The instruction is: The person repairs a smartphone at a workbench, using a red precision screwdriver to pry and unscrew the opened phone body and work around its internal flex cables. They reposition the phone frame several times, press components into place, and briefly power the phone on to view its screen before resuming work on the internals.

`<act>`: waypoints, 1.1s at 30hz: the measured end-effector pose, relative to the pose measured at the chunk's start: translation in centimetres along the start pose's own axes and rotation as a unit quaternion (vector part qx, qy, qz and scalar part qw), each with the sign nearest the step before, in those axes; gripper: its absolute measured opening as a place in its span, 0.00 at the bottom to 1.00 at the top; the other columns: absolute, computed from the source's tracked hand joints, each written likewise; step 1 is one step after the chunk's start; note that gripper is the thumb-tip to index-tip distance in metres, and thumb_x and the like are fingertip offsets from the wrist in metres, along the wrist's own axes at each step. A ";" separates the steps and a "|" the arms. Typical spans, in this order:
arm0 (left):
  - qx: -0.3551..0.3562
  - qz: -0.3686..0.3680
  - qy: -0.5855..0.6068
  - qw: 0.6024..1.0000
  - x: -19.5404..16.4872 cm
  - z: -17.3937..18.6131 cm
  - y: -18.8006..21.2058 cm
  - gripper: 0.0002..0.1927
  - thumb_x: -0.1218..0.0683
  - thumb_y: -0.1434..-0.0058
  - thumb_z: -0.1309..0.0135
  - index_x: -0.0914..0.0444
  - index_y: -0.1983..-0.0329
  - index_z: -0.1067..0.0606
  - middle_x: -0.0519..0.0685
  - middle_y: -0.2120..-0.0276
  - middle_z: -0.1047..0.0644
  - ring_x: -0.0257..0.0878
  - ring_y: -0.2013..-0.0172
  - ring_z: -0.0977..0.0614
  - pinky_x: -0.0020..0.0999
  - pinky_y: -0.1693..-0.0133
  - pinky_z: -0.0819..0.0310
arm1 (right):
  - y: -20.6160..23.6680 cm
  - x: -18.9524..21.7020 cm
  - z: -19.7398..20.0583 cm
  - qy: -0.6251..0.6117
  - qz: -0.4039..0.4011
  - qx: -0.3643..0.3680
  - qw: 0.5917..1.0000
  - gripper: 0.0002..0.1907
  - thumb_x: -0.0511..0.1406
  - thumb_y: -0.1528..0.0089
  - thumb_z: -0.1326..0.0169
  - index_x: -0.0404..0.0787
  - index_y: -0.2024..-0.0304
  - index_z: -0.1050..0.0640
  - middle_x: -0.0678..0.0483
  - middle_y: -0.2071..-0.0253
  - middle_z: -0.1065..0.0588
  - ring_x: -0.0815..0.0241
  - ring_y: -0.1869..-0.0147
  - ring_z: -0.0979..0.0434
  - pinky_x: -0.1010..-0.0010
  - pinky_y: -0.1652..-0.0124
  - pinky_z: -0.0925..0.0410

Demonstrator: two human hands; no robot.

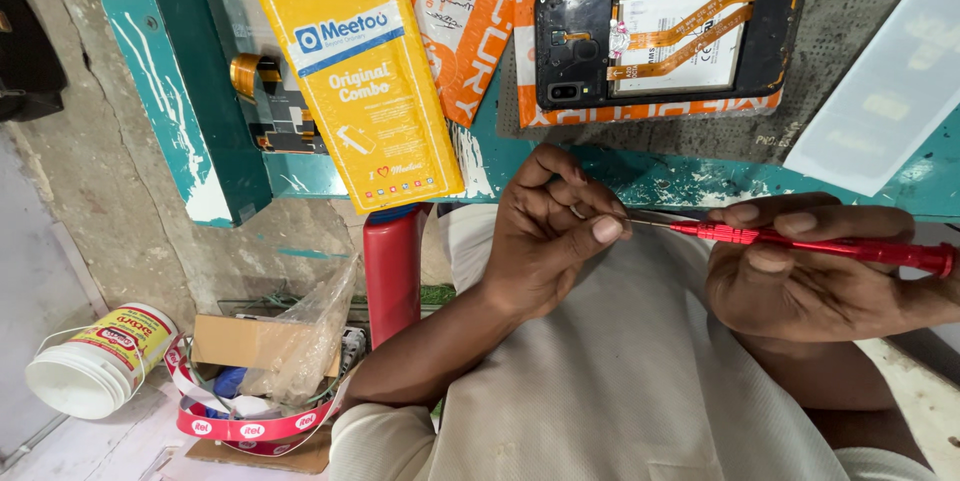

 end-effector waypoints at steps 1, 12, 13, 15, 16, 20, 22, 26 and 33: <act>0.001 -0.001 -0.001 1.000 0.0 0.0 0.0 0.20 0.71 0.32 0.43 0.61 0.45 0.34 0.53 0.60 0.19 0.38 0.55 0.17 0.34 0.50 0.21 | 0.0 0.0 -0.1 -0.003 0.005 0.003 1.000 0.39 0.30 0.31 0.49 0.39 0.28 0.58 0.41 0.53 0.29 0.53 0.65 0.16 0.68 0.66 0.20; -0.009 0.011 -0.015 1.000 0.6 0.4 -0.1 0.19 0.70 0.31 0.43 0.62 0.46 0.36 0.55 0.59 0.19 0.36 0.57 0.17 0.32 0.51 0.22 | 1.0 -0.5 -0.7 -0.039 -0.053 0.077 0.995 0.42 0.29 0.23 0.46 0.52 0.24 0.63 0.45 0.52 0.29 0.54 0.59 0.17 0.66 0.56 0.20; -0.011 0.013 -0.017 1.000 0.7 0.4 -0.2 0.19 0.70 0.31 0.43 0.62 0.45 0.36 0.55 0.59 0.19 0.37 0.57 0.17 0.32 0.51 0.22 | 0.8 -0.6 -0.5 -0.007 -0.047 0.085 0.995 0.42 0.29 0.26 0.46 0.49 0.26 0.63 0.42 0.52 0.30 0.53 0.61 0.18 0.65 0.58 0.20; -0.012 0.011 -0.037 0.999 0.6 0.3 -0.2 0.21 0.70 0.32 0.43 0.62 0.45 0.37 0.55 0.58 0.19 0.37 0.56 0.17 0.32 0.50 0.22 | 0.2 -1.0 0.0 0.061 -0.034 0.087 0.994 0.43 0.29 0.33 0.44 0.41 0.28 0.59 0.36 0.54 0.31 0.53 0.64 0.18 0.65 0.63 0.19; -0.013 0.010 -0.047 0.999 0.5 0.3 -0.2 0.22 0.70 0.33 0.42 0.62 0.44 0.38 0.55 0.57 0.19 0.38 0.55 0.16 0.32 0.50 0.22 | -0.1 -1.2 0.2 0.073 -0.029 0.086 0.993 0.44 0.30 0.35 0.43 0.39 0.28 0.58 0.36 0.54 0.31 0.53 0.64 0.18 0.65 0.64 0.19; -0.010 -0.028 -0.209 0.977 -0.6 -0.3 -0.2 0.23 0.69 0.33 0.41 0.62 0.45 0.40 0.55 0.60 0.18 0.34 0.57 0.17 0.29 0.52 0.21 | -0.2 -1.7 0.4 0.025 -0.055 0.074 0.995 0.49 0.29 0.29 0.35 0.45 0.23 0.58 0.49 0.55 0.26 0.57 0.62 0.19 0.70 0.62 0.19; -0.010 -0.061 -0.252 0.966 -1.3 -0.9 -0.2 0.22 0.69 0.32 0.40 0.63 0.46 0.40 0.55 0.59 0.18 0.33 0.57 0.16 0.26 0.54 0.21 | -0.2 -1.8 0.2 0.019 -0.070 0.080 0.994 0.51 0.27 0.32 0.33 0.46 0.22 0.56 0.50 0.57 0.25 0.56 0.62 0.20 0.69 0.63 0.19; -0.006 -0.178 -0.441 0.880 -4.0 -3.1 0.6 0.22 0.68 0.34 0.38 0.63 0.47 0.38 0.54 0.57 0.17 0.30 0.63 0.19 0.22 0.62 0.26 | -1.1 -1.7 -1.0 -0.024 -0.059 0.105 0.992 0.52 0.22 0.36 0.34 0.52 0.23 0.52 0.47 0.57 0.25 0.54 0.60 0.18 0.65 0.60 0.18; -0.004 -0.312 -0.625 0.715 -7.5 -6.1 1.3 0.20 0.66 0.36 0.34 0.65 0.48 0.33 0.53 0.58 0.17 0.33 0.69 0.16 0.22 0.76 0.28 | -4.8 1.8 -5.4 -0.074 0.023 0.212 0.974 0.43 0.25 0.37 0.33 0.44 0.28 0.44 0.45 0.56 0.25 0.55 0.55 0.17 0.63 0.52 0.18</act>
Point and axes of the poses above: each hand's wrist, its own y-axis away from the middle knuckle, its own z-axis out of the back of the hand, x = y × z, the point moved 10 cm from there along -y, towards the middle knuckle
